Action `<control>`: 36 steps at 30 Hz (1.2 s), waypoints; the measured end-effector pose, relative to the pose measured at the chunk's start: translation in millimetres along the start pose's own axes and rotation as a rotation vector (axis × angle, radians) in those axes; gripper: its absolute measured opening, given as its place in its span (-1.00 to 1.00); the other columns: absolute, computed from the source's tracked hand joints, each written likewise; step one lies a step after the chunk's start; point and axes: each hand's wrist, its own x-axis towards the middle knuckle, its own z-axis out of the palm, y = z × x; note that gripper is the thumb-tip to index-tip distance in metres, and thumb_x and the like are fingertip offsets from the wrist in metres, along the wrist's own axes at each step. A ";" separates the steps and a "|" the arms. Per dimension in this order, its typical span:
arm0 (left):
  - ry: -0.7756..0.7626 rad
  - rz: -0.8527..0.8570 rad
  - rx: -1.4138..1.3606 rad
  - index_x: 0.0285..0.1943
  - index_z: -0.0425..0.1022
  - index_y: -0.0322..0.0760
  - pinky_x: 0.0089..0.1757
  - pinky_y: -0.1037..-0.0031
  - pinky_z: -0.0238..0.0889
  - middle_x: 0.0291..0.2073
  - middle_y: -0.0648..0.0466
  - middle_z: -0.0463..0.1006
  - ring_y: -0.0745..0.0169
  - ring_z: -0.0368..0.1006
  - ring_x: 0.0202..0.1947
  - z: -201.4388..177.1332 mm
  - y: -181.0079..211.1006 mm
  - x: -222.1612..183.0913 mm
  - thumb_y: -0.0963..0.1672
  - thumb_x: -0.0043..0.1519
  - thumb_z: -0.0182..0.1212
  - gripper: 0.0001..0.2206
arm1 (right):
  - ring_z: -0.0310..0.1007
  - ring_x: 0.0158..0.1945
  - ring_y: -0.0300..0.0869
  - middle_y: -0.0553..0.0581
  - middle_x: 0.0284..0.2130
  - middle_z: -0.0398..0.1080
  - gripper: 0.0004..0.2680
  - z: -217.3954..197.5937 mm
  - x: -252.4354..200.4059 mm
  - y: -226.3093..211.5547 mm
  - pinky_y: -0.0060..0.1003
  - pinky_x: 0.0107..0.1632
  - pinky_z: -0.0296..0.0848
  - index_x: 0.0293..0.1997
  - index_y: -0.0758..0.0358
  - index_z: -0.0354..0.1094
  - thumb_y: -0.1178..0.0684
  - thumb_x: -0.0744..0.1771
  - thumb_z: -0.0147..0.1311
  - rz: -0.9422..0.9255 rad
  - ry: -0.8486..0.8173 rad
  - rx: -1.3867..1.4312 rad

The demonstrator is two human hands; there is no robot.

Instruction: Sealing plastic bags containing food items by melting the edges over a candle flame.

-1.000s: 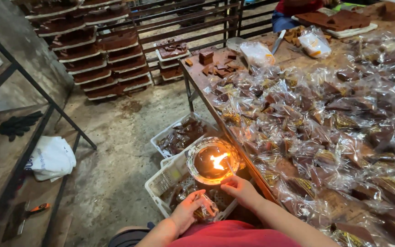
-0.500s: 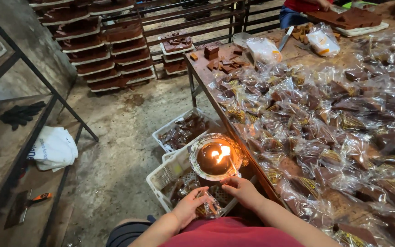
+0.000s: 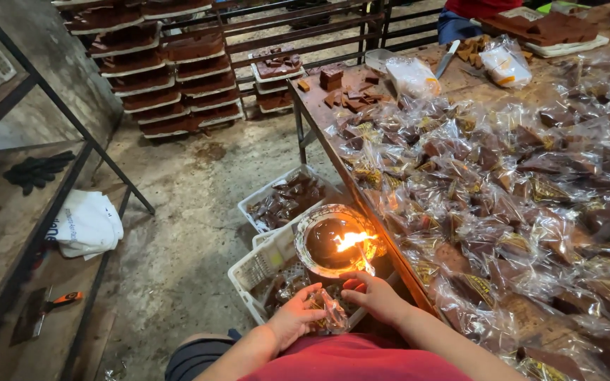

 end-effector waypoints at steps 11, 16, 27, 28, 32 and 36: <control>-0.100 0.042 -0.280 0.58 0.00 -0.21 -0.15 0.01 0.53 0.30 -0.31 0.41 -0.28 0.55 -0.01 6.4 -0.6 -5.3 -0.28 0.08 0.39 -0.15 | 0.35 0.06 -0.20 0.04 0.20 0.12 -0.23 3.2 -15.0 -0.9 -0.34 0.13 0.47 0.46 -0.22 0.09 0.06 0.12 0.53 -0.317 -0.300 -0.072; -0.130 0.053 -0.231 0.57 0.05 -0.16 -0.04 0.07 0.46 0.31 -0.23 0.38 -0.21 0.51 0.07 2.3 -2.3 -2.1 -0.24 0.06 0.41 -0.16 | 0.28 0.14 -0.20 0.06 0.21 0.18 -0.29 11.7 -8.4 13.5 -0.29 0.20 0.34 0.45 -0.11 0.14 0.01 0.15 0.50 -0.376 -0.363 -0.093; 0.073 0.172 -0.171 0.09 0.47 -0.34 -0.12 0.24 0.52 -0.04 -0.14 0.61 -0.04 0.58 -0.07 -2.2 -9.9 13.3 -0.21 0.18 0.36 -0.69 | 0.43 -0.41 -0.32 0.00 -0.54 0.56 -0.89 3.9 7.6 13.7 -0.40 -0.22 0.41 -0.47 0.18 0.55 0.05 0.24 0.37 -0.166 0.161 -0.015; 0.116 0.189 -0.167 0.10 0.45 -0.33 -0.09 0.25 0.51 -0.04 -0.13 0.60 -0.03 0.57 -0.07 -2.0 -10.6 14.8 -0.23 0.15 0.37 -0.66 | 0.39 -0.40 -0.28 0.03 -0.51 0.50 -0.90 3.0 4.5 10.3 -0.38 -0.23 0.39 -0.35 0.19 0.52 0.03 0.29 0.29 -0.158 0.164 0.074; 0.021 0.272 -0.104 0.17 0.46 -0.21 -0.04 0.40 0.49 -0.03 -0.11 0.65 0.10 0.59 -0.05 -2.8 -18.8 17.5 -0.34 0.02 0.42 -0.49 | 0.53 0.04 -0.15 0.18 0.09 0.48 -0.41 9.7 -21.2 -13.9 -0.29 0.14 0.51 0.37 -0.03 0.20 0.03 0.18 0.38 -0.137 -0.205 0.123; 0.172 0.207 0.083 0.23 0.44 -0.32 -0.08 0.41 0.51 -0.03 -0.05 0.65 0.16 0.58 -0.09 10.7 -2.6 2.7 -0.27 -0.01 0.45 -0.44 | 0.16 -0.47 -0.26 -0.02 -0.61 0.26 -0.73 3.9 11.4 23.5 -0.33 -0.32 0.20 -0.61 0.18 0.34 0.01 0.28 0.36 -0.339 0.145 -0.115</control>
